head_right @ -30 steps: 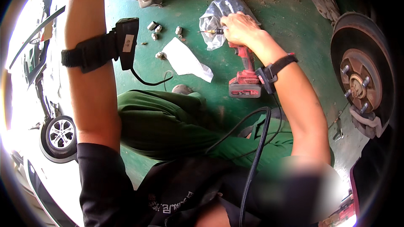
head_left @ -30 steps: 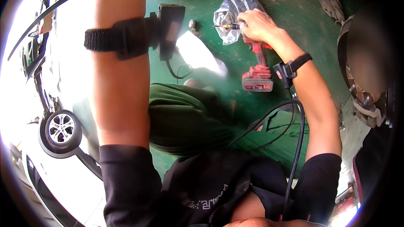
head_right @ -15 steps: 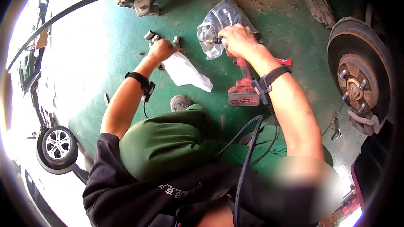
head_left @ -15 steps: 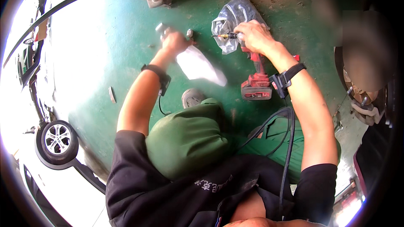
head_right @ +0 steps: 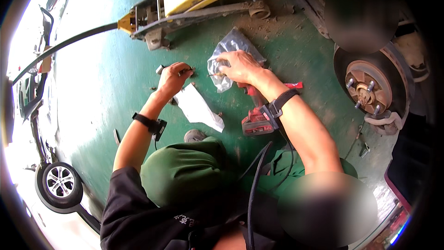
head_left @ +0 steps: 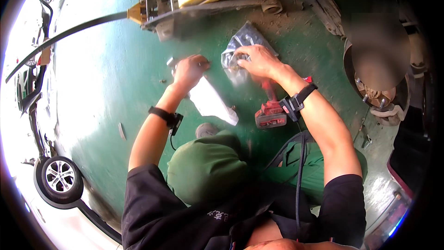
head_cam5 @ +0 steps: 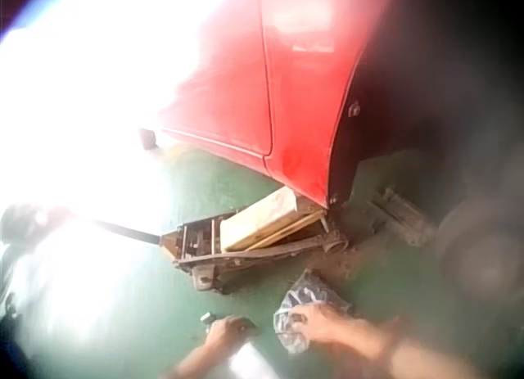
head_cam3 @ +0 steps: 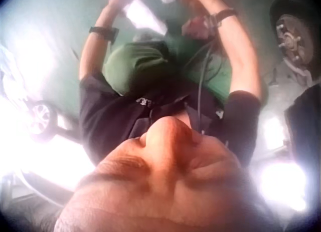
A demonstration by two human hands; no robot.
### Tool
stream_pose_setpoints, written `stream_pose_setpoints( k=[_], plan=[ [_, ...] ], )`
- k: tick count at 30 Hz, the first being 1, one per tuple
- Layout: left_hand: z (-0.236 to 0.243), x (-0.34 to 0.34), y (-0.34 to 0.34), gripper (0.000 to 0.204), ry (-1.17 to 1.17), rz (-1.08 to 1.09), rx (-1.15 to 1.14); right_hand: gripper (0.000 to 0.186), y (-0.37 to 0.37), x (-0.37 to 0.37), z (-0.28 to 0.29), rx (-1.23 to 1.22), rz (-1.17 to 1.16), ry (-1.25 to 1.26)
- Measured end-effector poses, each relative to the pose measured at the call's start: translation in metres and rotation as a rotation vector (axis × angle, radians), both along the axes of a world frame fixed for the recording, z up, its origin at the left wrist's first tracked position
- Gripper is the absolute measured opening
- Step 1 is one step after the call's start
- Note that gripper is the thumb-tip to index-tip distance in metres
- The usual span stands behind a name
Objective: The person installs screws on a car's fender liner using an impact wrench and by hand, fitting the plastic liner into place within the wheel well.
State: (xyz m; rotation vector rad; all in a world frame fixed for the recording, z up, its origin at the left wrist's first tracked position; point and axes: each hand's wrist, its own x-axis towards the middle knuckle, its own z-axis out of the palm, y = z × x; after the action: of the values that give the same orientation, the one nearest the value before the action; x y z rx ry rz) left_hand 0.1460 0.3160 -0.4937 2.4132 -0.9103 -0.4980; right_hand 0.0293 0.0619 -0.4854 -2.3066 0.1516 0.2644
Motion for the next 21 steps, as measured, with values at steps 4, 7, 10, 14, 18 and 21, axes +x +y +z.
stream_pose_setpoints(
  k=[4,7,10,14,18,21],
  plan=[
    [0.082,0.006,-0.044,0.010,-0.146,-0.131,-0.249,0.034,-0.014,0.023,0.085,0.364,-0.055,-0.101],
    [0.143,0.007,-0.078,0.009,-0.258,-0.187,-0.357,0.029,-0.028,0.032,0.142,0.339,-0.005,-0.239],
    [0.192,0.006,-0.112,0.007,-0.335,-0.213,-0.369,0.019,-0.050,0.029,0.189,0.360,-0.040,-0.345],
    [0.248,0.000,-0.153,0.012,-0.549,-0.276,-0.441,0.014,-0.088,0.032,0.226,0.461,-0.054,-0.497],
    [0.308,-0.011,-0.180,0.027,-0.992,-0.253,-0.581,0.018,-0.141,0.022,0.263,0.558,-0.061,-0.604],
    [0.361,-0.003,-0.199,0.056,-1.313,-0.188,-0.751,0.015,-0.167,0.024,0.281,0.548,-0.324,-0.860]
  ],
)
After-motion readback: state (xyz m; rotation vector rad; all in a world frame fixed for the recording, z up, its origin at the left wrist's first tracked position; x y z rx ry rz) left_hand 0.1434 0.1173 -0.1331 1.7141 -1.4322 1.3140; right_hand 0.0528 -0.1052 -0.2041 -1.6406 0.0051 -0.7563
